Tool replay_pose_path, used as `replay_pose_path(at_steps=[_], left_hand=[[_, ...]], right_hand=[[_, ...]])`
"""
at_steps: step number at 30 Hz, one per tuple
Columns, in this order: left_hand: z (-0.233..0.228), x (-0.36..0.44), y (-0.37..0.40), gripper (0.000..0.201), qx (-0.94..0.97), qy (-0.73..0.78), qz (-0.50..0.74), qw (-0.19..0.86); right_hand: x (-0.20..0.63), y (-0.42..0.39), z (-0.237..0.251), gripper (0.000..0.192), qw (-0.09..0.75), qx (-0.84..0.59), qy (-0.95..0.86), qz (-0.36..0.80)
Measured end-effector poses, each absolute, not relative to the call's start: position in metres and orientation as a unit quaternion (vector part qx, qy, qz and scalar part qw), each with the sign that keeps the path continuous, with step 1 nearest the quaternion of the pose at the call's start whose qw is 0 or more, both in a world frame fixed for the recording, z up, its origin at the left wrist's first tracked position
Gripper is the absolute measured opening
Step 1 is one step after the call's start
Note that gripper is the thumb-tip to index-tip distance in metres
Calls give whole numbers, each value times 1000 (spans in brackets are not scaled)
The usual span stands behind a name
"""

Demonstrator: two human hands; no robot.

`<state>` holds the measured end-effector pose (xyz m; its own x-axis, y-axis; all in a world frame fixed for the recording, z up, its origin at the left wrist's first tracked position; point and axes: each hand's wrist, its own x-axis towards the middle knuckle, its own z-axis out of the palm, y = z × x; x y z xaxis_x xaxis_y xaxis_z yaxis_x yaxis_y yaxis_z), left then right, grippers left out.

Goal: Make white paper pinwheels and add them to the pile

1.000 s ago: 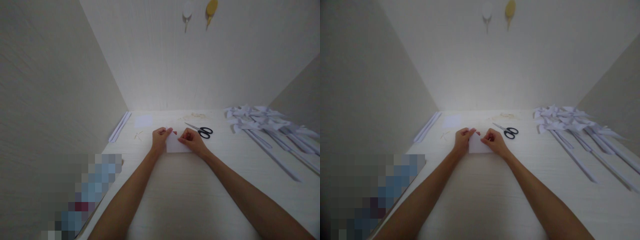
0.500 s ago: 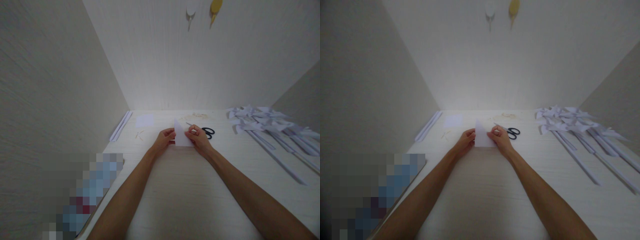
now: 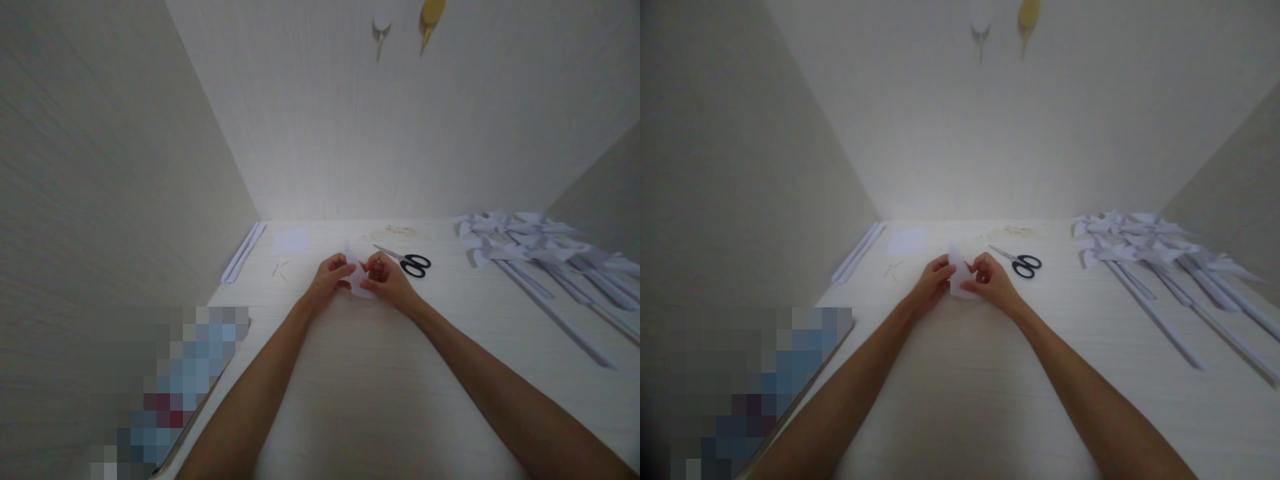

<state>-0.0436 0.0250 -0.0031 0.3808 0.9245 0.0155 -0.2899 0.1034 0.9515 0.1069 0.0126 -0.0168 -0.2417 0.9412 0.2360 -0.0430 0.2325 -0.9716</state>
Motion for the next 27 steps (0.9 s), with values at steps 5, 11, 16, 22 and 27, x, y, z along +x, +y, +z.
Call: replay_pose_path(at_steps=[5,11,16,22,27], left_hand=[[-3,-42,26,26,485,343,471,652],[-5,-42,27,30,495,330,468,653],[-5,-43,27,36,500,324,472,650],[-4,-44,27,37,496,325,476,649],[-5,-44,28,36,494,314,482,652]], right_hand=[[107,12,-21,52,458,-393,-678,420],[107,12,-20,47,454,-401,-685,405],[107,13,-20,39,462,-383,-672,433],[108,16,-23,30,474,-356,-658,465],[109,17,-22,29,471,-362,-656,467]])
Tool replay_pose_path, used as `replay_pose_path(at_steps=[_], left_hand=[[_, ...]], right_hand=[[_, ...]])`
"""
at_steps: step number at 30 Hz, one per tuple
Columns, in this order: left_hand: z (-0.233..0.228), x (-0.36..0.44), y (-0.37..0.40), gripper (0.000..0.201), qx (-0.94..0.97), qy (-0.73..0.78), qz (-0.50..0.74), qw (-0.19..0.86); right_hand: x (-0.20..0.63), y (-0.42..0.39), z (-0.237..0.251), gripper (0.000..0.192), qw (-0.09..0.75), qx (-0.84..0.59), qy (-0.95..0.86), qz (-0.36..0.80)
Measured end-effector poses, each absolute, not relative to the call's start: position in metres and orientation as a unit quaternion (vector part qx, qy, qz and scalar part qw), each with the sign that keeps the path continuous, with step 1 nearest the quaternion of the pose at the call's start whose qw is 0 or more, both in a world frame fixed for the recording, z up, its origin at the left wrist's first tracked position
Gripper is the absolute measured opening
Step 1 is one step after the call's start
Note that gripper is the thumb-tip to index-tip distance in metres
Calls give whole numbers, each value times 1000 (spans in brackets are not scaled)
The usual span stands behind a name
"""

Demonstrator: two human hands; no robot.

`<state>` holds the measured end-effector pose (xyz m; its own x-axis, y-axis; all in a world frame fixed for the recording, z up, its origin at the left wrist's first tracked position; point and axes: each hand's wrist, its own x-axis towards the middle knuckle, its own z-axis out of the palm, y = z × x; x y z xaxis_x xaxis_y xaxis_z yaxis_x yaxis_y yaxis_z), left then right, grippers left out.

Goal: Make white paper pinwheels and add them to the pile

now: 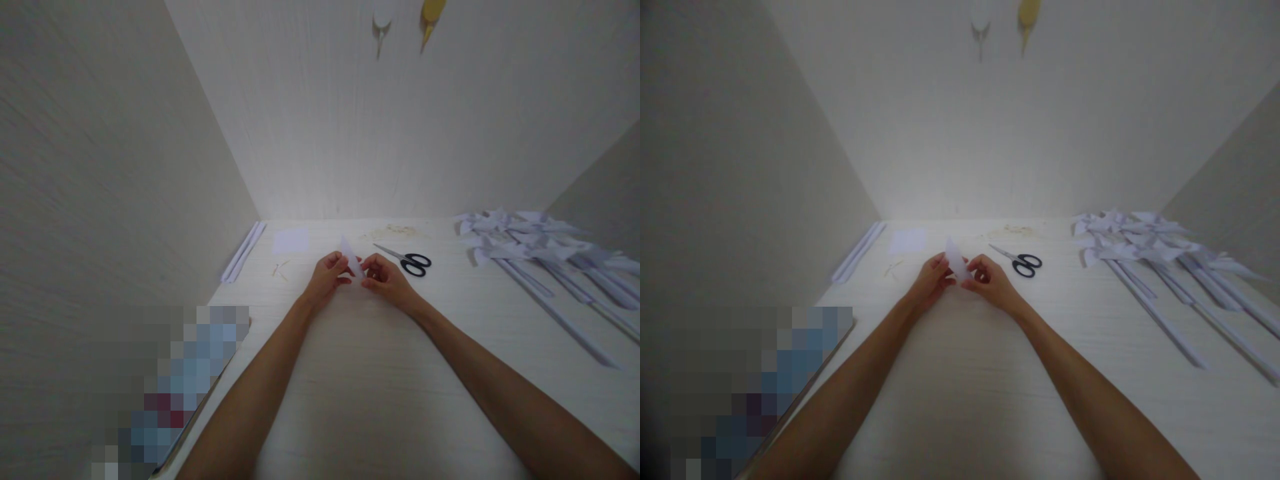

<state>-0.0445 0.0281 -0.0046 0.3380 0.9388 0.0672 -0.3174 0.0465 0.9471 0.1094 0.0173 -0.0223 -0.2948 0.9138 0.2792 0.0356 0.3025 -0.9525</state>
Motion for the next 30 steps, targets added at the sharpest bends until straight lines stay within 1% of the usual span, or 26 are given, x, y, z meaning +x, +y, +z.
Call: replay_pose_path(at_steps=[7,12,15,18,22,26,30], left_hand=[[-9,-46,28,39,499,288,474,666],[-10,-47,30,39,490,285,476,672],[-8,-46,30,38,472,299,488,671],[-6,-45,30,32,452,316,492,673],[-5,-43,29,25,436,329,492,678],[-9,-42,30,32,448,341,504,655],[-13,-41,30,32,465,390,507,612]], right_hand=[[109,17,-20,31,471,-365,-643,481],[107,12,-15,24,485,-370,-617,498],[108,10,-13,20,503,-381,-629,454],[110,12,-16,15,525,-394,-634,409],[113,17,-23,16,544,-423,-623,370],[112,18,-22,16,556,-439,-627,324],[111,16,-18,17,534,-451,-632,333]])
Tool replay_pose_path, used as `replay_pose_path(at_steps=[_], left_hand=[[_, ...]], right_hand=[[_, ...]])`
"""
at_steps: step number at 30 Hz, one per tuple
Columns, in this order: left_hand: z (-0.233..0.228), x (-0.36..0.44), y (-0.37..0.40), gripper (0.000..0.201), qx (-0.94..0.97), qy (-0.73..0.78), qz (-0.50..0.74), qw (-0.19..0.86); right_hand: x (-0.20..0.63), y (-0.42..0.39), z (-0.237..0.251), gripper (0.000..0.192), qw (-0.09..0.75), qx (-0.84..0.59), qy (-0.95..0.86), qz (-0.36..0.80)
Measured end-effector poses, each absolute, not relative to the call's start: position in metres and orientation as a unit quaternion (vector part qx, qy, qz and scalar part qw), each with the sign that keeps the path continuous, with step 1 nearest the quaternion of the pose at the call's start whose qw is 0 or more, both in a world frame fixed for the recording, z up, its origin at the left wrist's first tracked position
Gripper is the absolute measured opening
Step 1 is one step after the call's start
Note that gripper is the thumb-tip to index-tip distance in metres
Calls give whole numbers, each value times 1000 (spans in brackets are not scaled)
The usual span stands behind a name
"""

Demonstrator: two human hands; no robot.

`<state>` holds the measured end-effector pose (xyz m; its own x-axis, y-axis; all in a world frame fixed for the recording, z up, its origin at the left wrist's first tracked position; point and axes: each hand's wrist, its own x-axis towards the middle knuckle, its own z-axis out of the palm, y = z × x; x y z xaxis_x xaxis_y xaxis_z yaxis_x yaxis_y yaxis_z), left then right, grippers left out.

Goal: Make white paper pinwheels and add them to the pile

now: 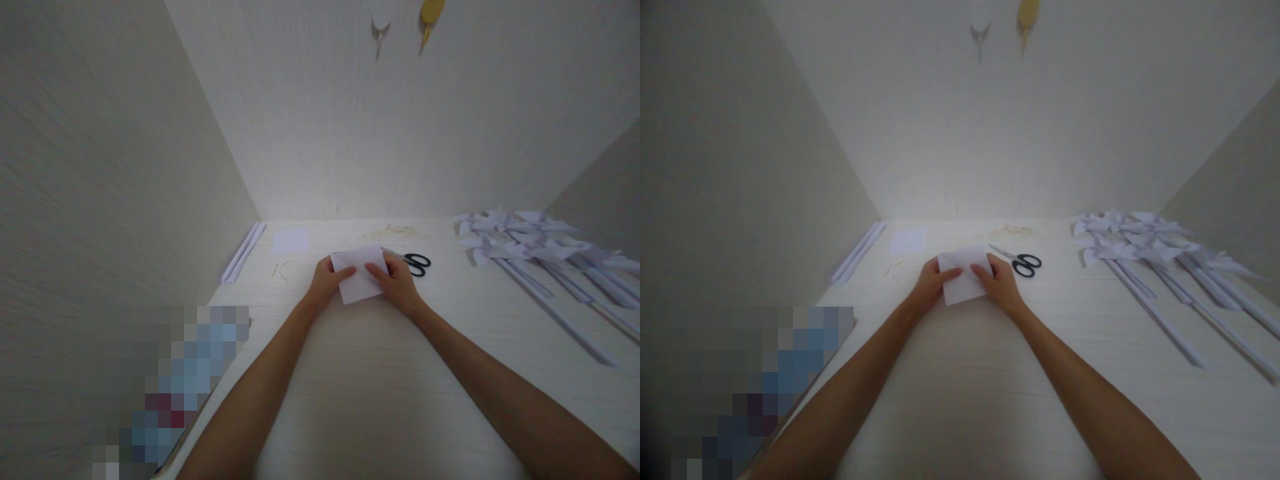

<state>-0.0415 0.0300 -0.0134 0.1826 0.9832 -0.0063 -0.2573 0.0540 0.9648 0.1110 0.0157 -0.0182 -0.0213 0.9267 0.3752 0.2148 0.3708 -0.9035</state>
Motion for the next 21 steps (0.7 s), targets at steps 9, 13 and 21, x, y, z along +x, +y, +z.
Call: replay_pose_path(at_steps=[9,13,21], left_hand=[[-14,-42,33,38,440,459,570,521],[-13,-47,35,38,404,482,604,490],[-7,-48,33,34,425,491,577,495]], right_hand=[[111,16,-17,23,552,-434,-551,452],[111,15,-15,31,565,-416,-529,477],[107,10,-13,53,517,-325,-585,535]])
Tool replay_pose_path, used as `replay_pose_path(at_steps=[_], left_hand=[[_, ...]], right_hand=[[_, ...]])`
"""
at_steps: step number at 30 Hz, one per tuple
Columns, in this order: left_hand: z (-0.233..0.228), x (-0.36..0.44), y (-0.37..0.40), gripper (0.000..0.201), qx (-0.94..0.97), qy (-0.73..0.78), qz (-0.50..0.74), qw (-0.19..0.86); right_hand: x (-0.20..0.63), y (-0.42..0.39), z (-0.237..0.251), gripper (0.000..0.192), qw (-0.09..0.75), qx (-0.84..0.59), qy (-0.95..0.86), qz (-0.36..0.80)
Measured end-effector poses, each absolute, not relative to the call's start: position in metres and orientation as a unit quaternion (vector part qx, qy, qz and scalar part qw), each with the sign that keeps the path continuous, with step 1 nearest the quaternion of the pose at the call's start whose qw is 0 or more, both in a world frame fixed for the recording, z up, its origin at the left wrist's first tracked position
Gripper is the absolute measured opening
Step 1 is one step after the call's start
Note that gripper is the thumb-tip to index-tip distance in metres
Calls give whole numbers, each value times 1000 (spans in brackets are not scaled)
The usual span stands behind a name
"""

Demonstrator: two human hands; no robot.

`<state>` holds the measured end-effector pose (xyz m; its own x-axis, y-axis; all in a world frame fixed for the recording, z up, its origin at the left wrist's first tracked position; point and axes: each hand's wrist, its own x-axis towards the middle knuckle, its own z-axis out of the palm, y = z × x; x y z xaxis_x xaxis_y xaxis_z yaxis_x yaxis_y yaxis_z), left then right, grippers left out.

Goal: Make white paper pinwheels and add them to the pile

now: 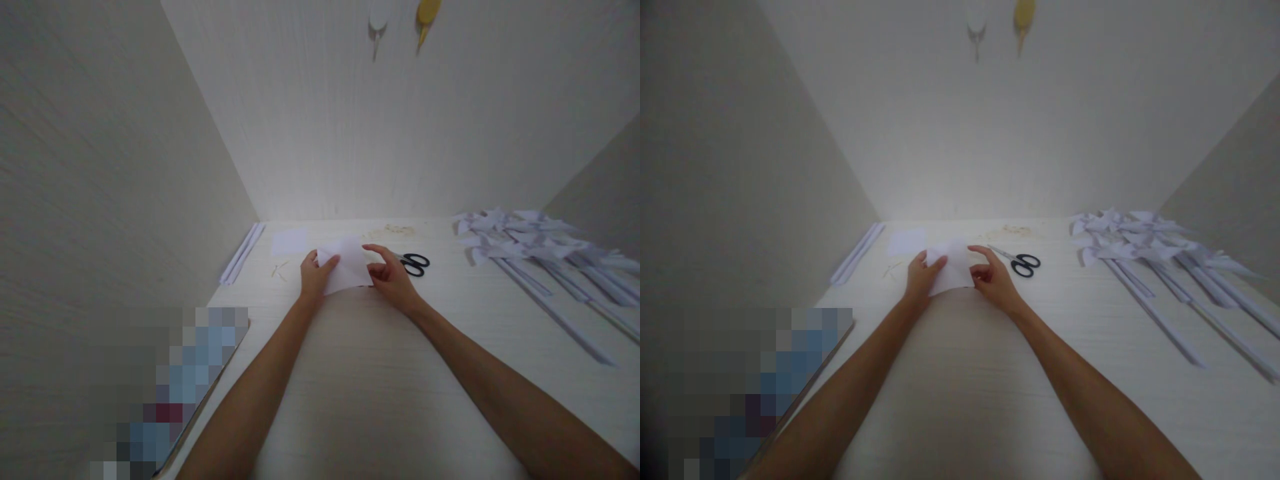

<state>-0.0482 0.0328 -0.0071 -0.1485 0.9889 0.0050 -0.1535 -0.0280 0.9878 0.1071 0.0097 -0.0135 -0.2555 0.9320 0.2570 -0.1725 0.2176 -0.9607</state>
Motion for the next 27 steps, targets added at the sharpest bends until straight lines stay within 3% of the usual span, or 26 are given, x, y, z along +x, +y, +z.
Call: replay_pose_path(at_steps=[12,16,19,25,27], left_hand=[[-7,-49,31,32,515,441,502,536],[-6,-48,30,29,548,441,478,526],[-7,-48,31,27,576,459,457,499],[-6,-53,33,23,635,461,420,455],[-5,-55,34,22,634,457,418,463]], right_hand=[[107,9,-12,84,503,-342,-587,534],[109,14,-18,94,536,-361,-621,443],[112,16,-21,78,551,-382,-667,325],[113,8,-16,8,504,-354,-776,137],[111,5,-16,3,480,-339,-804,87]])
